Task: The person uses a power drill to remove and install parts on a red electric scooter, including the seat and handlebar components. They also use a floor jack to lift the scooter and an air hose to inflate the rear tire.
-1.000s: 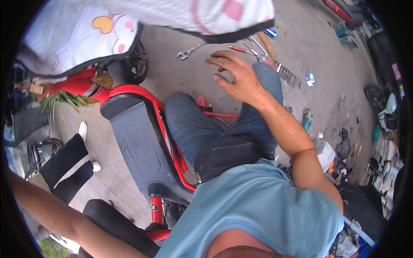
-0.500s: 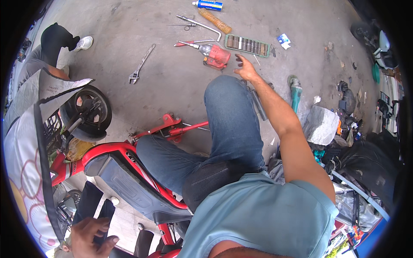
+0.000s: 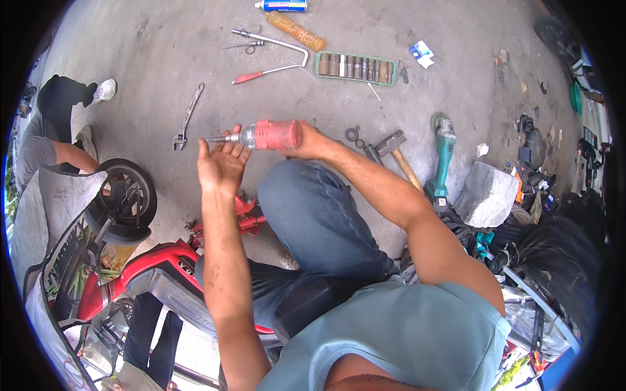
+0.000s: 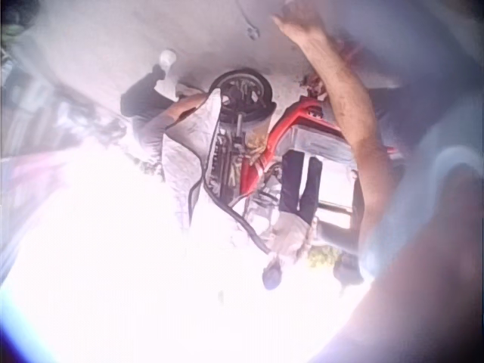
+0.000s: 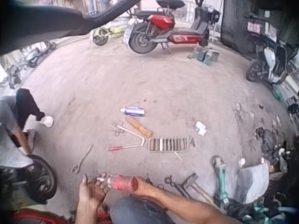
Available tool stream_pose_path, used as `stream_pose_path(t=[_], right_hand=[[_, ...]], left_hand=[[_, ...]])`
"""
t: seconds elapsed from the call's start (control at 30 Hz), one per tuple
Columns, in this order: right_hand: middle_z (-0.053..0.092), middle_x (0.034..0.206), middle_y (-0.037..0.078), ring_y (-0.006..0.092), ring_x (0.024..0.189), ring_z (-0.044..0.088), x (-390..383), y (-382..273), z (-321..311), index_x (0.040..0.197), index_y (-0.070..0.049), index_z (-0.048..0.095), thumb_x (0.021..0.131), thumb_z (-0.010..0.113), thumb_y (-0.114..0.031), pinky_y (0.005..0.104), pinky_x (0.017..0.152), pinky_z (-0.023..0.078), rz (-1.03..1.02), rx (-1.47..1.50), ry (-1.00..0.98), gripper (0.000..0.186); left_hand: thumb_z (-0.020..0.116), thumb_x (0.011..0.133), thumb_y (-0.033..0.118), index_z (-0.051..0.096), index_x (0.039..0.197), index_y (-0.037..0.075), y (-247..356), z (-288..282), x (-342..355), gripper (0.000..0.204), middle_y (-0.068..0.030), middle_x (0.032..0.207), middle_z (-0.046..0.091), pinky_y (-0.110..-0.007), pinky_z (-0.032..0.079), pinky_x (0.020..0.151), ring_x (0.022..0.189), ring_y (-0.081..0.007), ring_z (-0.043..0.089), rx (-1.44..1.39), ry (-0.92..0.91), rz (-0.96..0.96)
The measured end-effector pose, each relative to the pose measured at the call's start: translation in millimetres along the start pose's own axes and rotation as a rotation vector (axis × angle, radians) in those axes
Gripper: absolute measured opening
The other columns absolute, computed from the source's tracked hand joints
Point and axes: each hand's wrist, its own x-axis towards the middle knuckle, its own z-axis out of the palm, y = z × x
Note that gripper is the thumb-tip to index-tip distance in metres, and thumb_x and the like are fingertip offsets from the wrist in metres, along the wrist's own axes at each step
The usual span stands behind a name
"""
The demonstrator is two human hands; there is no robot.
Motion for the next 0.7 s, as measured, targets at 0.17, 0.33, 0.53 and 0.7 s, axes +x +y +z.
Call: stream_pose_path(t=[0.17, 0.33, 0.53, 0.7], right_hand=[[0.072, 0.099, 0.021, 0.0373, 0.097, 0.070, -39, 6, -13, 0.108, -0.007, 0.070, 0.078, 0.077, -0.026, 0.0433, 0.080, 0.055, 0.168, -0.074, 0.178, 0.037], [0.073, 0.098, 0.019, 0.0362, 0.096, 0.071, -136, 50, -83, 0.113, -0.008, 0.069, 0.086, 0.069, -0.027, 0.0454, 0.082, 0.056, 0.112, -0.472, 0.420, 0.033], [0.073, 0.100, 0.021, 0.0374, 0.098, 0.071, -131, 61, -185, 0.104, -0.006, 0.074, 0.081, 0.062, -0.011, 0.0470, 0.089, 0.056, 0.737, -0.929, 0.217, 0.027], [0.074, 0.100, 0.020, 0.0358, 0.098, 0.072, -118, 95, -207, 0.099, -0.004, 0.076, 0.078, 0.066, -0.010, 0.0465, 0.087, 0.057, 0.874, -1.002, 0.065, 0.024]], left_hand=[[0.022, 0.110, 0.047, 0.036, 0.074, 0.011, -48, 8, 135, 0.052, 0.0006, 0.057, 0.032, -0.033, 0.039, 0.054, 0.050, -0.0144, 0.032, -0.242, 0.018, -0.244], [0.044, 0.106, 0.029, 0.049, 0.082, 0.007, -37, 4, 209, 0.033, -0.0006, 0.067, 0.046, -0.029, 0.040, 0.047, 0.052, -0.0129, 0.042, 0.559, 0.252, 0.216], [0.065, 0.091, 0.016, 0.067, 0.103, 0.001, -110, -25, 292, 0.020, -0.0150, 0.094, 0.071, -0.040, 0.057, 0.073, 0.080, -0.0273, 0.069, 1.544, 0.135, 0.345], [0.067, 0.086, 0.023, 0.069, 0.110, 0.007, -96, 67, 282, 0.028, -0.0207, 0.108, 0.071, -0.045, 0.054, 0.093, 0.105, -0.0379, 0.069, 1.888, 0.282, 0.622]])
